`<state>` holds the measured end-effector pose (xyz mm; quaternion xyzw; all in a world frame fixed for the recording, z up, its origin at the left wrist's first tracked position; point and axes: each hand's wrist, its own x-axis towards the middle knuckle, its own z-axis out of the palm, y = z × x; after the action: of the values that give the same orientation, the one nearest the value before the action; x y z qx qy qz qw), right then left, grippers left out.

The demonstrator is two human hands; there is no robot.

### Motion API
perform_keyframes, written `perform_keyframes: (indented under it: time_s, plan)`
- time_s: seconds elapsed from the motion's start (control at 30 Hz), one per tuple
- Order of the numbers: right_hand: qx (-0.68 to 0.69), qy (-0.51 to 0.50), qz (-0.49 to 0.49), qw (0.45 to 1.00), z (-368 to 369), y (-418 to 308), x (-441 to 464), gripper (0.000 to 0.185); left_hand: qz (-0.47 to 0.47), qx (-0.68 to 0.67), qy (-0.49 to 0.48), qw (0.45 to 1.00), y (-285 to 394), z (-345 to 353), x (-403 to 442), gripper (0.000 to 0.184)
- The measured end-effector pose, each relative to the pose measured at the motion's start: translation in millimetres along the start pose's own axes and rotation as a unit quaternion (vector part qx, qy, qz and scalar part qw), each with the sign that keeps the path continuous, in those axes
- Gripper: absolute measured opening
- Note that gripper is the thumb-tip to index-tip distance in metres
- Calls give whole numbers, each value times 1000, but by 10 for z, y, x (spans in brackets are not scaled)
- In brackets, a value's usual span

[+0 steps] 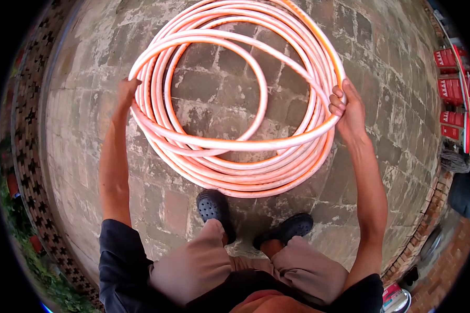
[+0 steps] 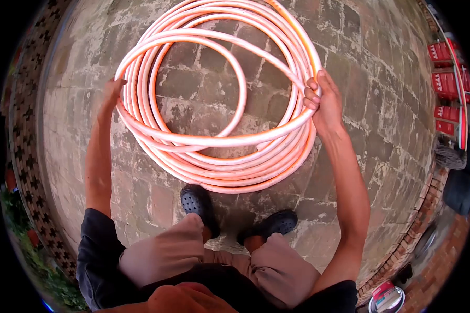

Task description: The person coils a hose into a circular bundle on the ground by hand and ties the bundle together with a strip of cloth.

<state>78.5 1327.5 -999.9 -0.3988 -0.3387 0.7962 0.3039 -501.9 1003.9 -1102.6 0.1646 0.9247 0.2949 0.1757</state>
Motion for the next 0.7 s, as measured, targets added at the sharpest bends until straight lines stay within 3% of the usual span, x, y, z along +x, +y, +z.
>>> perform_keyframes:
  time_s: [0.03, 0.07, 0.1, 0.17, 0.2, 0.27, 0.33, 0.4, 0.43, 0.47, 0.5, 0.53, 0.6, 0.63, 0.67, 0.7]
  plan:
    - [-1, 8, 2, 1000, -166, 26, -102, 24, -34, 40, 14, 999, -406, -131, 137, 55]
    - [48, 80, 12, 996, -345, 110, -217, 24, -94, 43, -4, 995, -632, -184, 74, 65]
    - [96, 152, 22, 983, -537, 217, -356, 24, -131, 61, -74, 987, -700, -185, -147, 73]
    - [35, 142, 91, 985, -983, 550, -626, 25, 29, -3, -127, 991, -1293, 95, -440, 82]
    - [34, 145, 93, 984, -1129, 687, -748, 25, -44, 33, -142, 988, -1031, 156, -802, 97]
    - [-198, 142, 193, 951, -1315, 837, -892, 28, 49, 159, -55, 985, -1238, 395, -1156, 105]
    - [-255, 129, 221, 932, -1425, 737, -905, 28, 1, -2, -93, 996, -572, 338, -1724, 109]
    - [-311, 117, 244, 911, -1452, 702, -874, 29, 47, 11, -74, 996, -582, 410, -1955, 106]
    - [-509, 59, 158, 844, -1440, 724, -807, 31, 161, 91, -39, 982, -477, 422, -2102, 105]
    - [-678, -2, 62, 732, -1409, 752, -732, 34, 274, 169, -3, 947, -362, 440, -2233, 105]
    - [-763, 21, -124, 634, -972, 651, -745, 37, 311, 205, 1, 928, -188, 437, -2373, 91]
    - [-809, 44, -301, 502, -406, 572, -768, 40, 314, 207, -2, 926, -78, 494, -2465, 91]
    - [-716, -131, -316, 609, 95, 702, -553, 38, 455, 249, -91, 850, 88, 602, -2587, 61]
    - [-693, -211, -333, 604, 297, 896, -416, 33, 457, 249, -92, 849, 82, 664, -2599, 61]
    - [-664, -289, -348, 595, 422, 1124, -252, 29, 470, 247, -194, 825, 46, 769, -2579, 47]
    - [-702, -319, -357, 527, 479, 1317, -75, 23, 479, 244, -293, 790, 51, 838, -2529, 36]
